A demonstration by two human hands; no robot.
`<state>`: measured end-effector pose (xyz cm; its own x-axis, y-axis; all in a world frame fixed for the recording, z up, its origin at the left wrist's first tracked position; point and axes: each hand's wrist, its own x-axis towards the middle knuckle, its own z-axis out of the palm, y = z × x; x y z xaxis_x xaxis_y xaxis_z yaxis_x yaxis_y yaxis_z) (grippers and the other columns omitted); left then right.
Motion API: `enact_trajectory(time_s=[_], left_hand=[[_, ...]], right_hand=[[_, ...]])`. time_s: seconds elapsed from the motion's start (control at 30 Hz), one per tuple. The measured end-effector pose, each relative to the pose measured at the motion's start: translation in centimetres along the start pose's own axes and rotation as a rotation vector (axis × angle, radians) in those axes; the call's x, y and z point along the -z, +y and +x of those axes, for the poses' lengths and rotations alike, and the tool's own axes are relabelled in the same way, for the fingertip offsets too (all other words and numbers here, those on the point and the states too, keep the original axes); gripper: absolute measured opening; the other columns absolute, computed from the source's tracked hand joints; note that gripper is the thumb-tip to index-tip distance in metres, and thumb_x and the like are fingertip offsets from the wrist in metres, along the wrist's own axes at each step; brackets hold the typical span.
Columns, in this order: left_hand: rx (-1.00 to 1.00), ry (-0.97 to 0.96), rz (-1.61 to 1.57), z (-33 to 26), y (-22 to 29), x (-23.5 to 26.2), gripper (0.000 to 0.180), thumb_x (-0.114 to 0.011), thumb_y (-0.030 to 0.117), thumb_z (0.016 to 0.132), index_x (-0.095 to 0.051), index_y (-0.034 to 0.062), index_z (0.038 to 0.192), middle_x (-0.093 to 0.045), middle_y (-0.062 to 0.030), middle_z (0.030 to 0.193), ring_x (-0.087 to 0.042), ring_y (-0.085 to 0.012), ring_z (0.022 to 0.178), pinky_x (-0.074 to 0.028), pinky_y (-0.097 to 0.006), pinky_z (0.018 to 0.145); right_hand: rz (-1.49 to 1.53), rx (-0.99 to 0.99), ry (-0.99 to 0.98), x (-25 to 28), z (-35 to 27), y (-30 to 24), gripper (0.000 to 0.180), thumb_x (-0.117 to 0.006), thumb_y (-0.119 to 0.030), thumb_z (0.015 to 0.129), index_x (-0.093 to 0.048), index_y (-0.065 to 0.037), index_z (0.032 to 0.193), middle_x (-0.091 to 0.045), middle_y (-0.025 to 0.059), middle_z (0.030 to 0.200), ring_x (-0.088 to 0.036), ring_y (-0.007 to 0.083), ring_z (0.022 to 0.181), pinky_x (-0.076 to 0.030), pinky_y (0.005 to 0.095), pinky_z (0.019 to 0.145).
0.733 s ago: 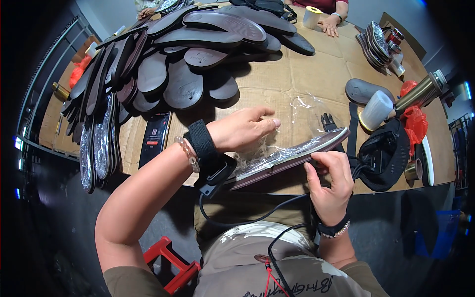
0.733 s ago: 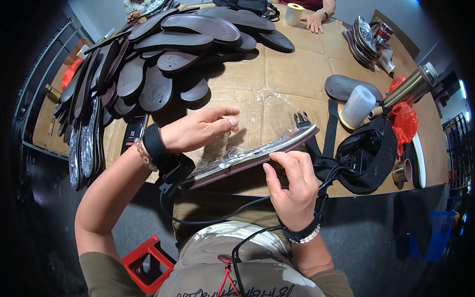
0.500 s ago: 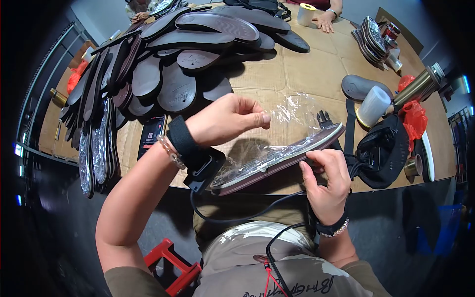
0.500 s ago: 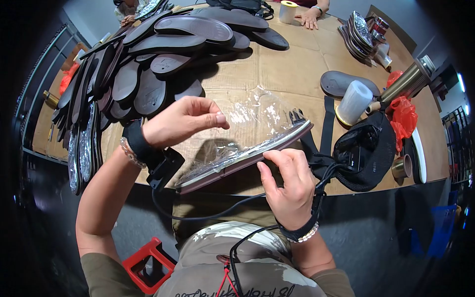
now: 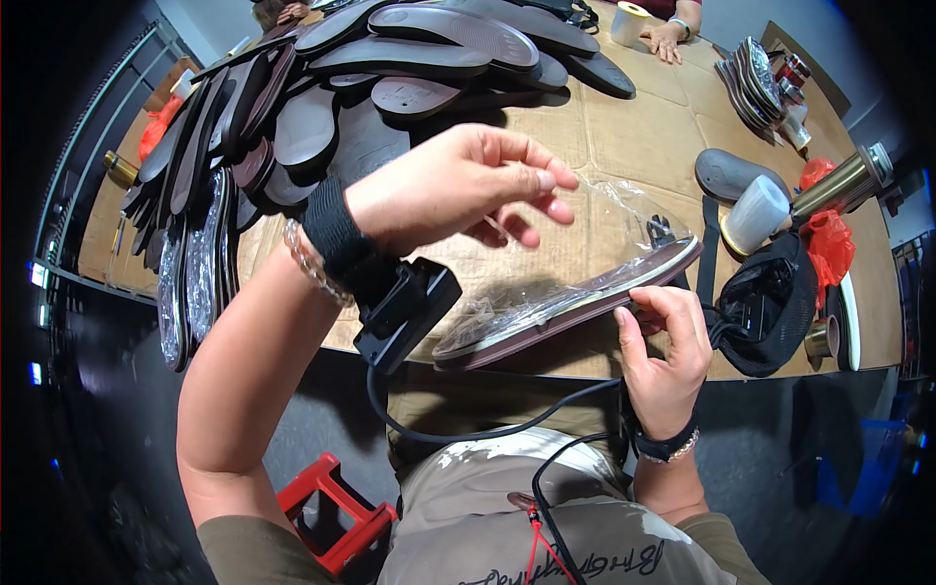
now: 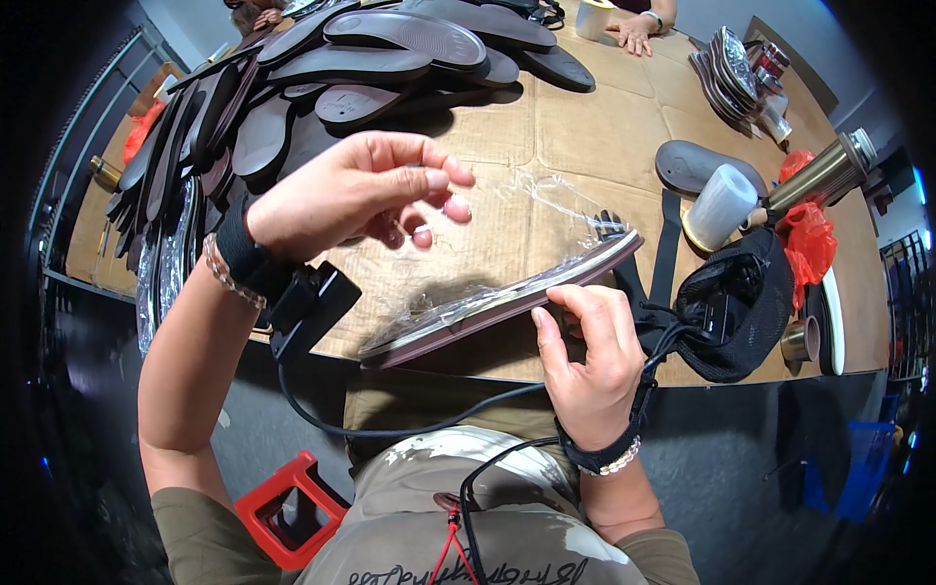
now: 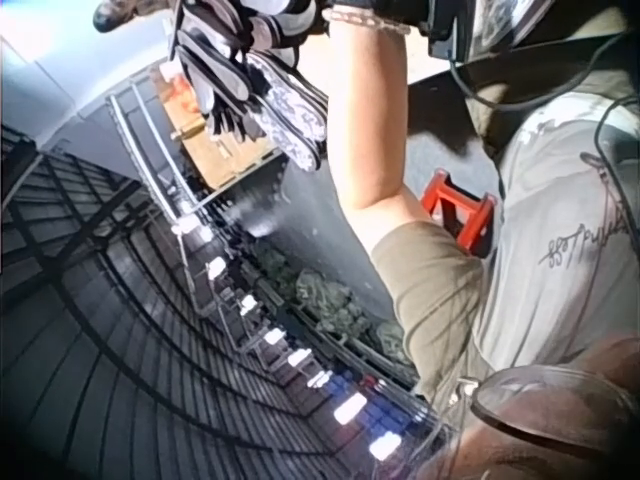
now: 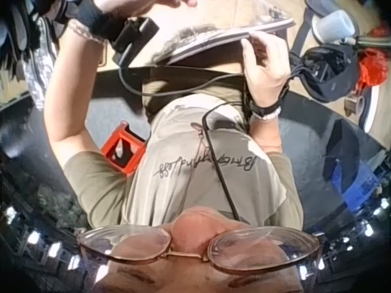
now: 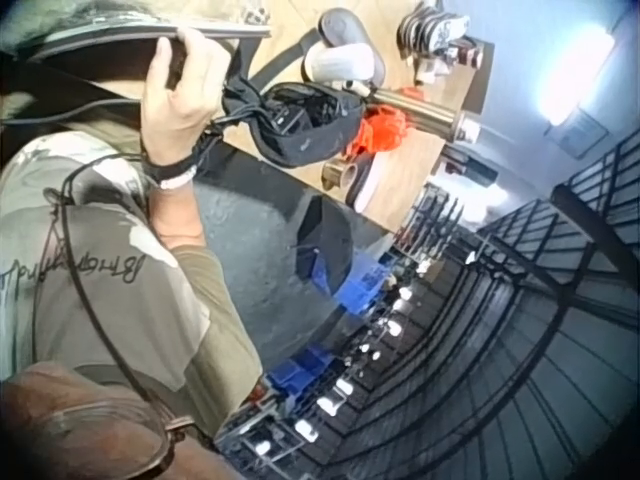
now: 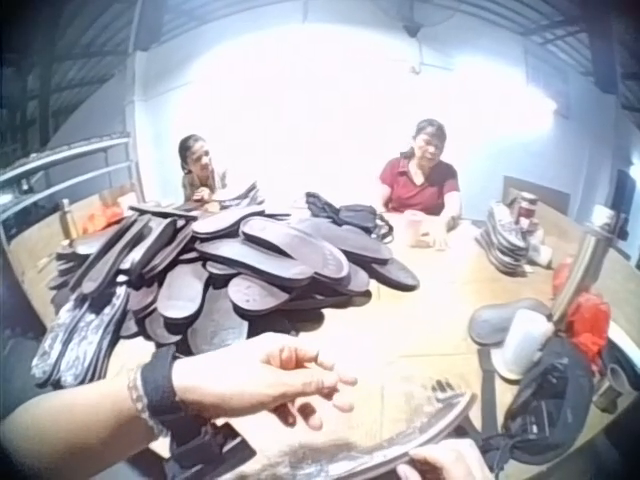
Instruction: Applying a protective film or adhesive tape to shoe insoles at a manufacturing workbench.
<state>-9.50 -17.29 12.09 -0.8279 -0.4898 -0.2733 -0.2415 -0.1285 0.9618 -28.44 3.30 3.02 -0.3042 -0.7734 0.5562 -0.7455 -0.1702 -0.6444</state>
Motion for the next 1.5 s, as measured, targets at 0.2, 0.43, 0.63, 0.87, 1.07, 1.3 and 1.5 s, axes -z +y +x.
enact_trajectory(time_s=[0.2, 0.43, 0.63, 0.87, 1.07, 1.3, 1.5], left_hand=[[-0.143, -0.023, -0.198, 0.5, -1.0, 1.2, 0.046, -0.057, 0.013, 0.110, -0.050, 0.0037, 0.154, -0.068, -0.0100, 0.139, -0.073, -0.0135, 0.108, -0.060, -0.025, 0.086], [0.091, 0.008, 0.611, -1.6, -4.3, 0.4, 0.045, -0.076, 0.037, 0.100, -0.070, -0.0026, 0.118, -0.076, -0.0125, 0.106, -0.070, -0.0154, 0.094, -0.058, -0.031, 0.083], [0.063, 0.136, 0.789, -1.3, -3.5, -1.3, 0.044, -0.083, 0.037, 0.086, -0.072, -0.0028, 0.101, -0.077, -0.0145, 0.090, -0.074, -0.0212, 0.082, -0.059, -0.033, 0.077], [0.054, 0.264, 0.894, -0.9, -3.6, -0.7, 0.024, -0.074, 0.021, 0.082, -0.072, -0.0027, 0.082, -0.071, -0.0147, 0.072, -0.070, -0.0231, 0.066, -0.057, -0.036, 0.068], [0.098, 0.352, 0.866, -0.7, -5.6, 2.5, 0.020, -0.070, 0.021, 0.084, -0.076, 0.0020, 0.083, -0.075, -0.0195, 0.079, -0.076, -0.0336, 0.079, -0.060, -0.041, 0.077], [-0.282, 0.674, 0.986, -3.1, -6.1, -1.8, 0.017, -0.063, 0.014, 0.093, -0.072, 0.0051, 0.105, -0.067, -0.0143, 0.099, -0.066, -0.0323, 0.096, -0.054, -0.041, 0.088], [-0.171, 0.397, 0.856, -5.6, -5.0, -6.2, 0.028, -0.058, 0.011, 0.090, -0.075, 0.0034, 0.111, -0.067, -0.0161, 0.109, -0.061, -0.0334, 0.112, -0.047, -0.044, 0.102]], right_hand=[[0.000, 0.009, 0.008, -0.1, 0.0, 0.1, 0.023, -0.078, 0.005, 0.090, -0.069, 0.000, 0.111, -0.065, 0.0079, 0.100, -0.063, 0.0139, 0.081, -0.053, 0.0272, 0.070], [-0.008, -0.003, 0.001, -0.2, 0.0, -0.1, 0.027, -0.080, 0.005, 0.087, -0.070, -0.002, 0.111, -0.067, 0.0113, 0.100, -0.067, 0.0228, 0.082, -0.056, 0.0326, 0.070], [0.001, -0.021, 0.010, -0.4, -0.1, 0.1, 0.027, -0.080, 0.005, 0.087, -0.070, -0.001, 0.112, -0.066, 0.0106, 0.100, -0.067, 0.0216, 0.081, -0.055, 0.0316, 0.070], [-0.004, -0.015, 0.014, -0.4, -0.1, 0.0, 0.027, -0.080, 0.005, 0.087, -0.070, -0.002, 0.111, -0.066, 0.0106, 0.100, -0.067, 0.0211, 0.080, -0.056, 0.0314, 0.070], [-0.013, -0.012, 0.001, -0.4, 0.0, -0.1, 0.027, -0.080, 0.005, 0.087, -0.070, -0.002, 0.110, -0.066, 0.0106, 0.099, -0.067, 0.0217, 0.081, -0.056, 0.0317, 0.070], [-0.022, -0.031, 0.012, -0.4, 0.1, 0.0, 0.028, -0.080, 0.006, 0.086, -0.070, -0.002, 0.111, -0.067, 0.0110, 0.100, -0.066, 0.0226, 0.082, -0.055, 0.0319, 0.071], [-0.014, -0.038, -0.003, -0.6, 0.6, -0.2, 0.029, -0.079, 0.007, 0.086, -0.069, -0.001, 0.112, -0.067, 0.0116, 0.101, -0.067, 0.0228, 0.082, -0.056, 0.0325, 0.071]])
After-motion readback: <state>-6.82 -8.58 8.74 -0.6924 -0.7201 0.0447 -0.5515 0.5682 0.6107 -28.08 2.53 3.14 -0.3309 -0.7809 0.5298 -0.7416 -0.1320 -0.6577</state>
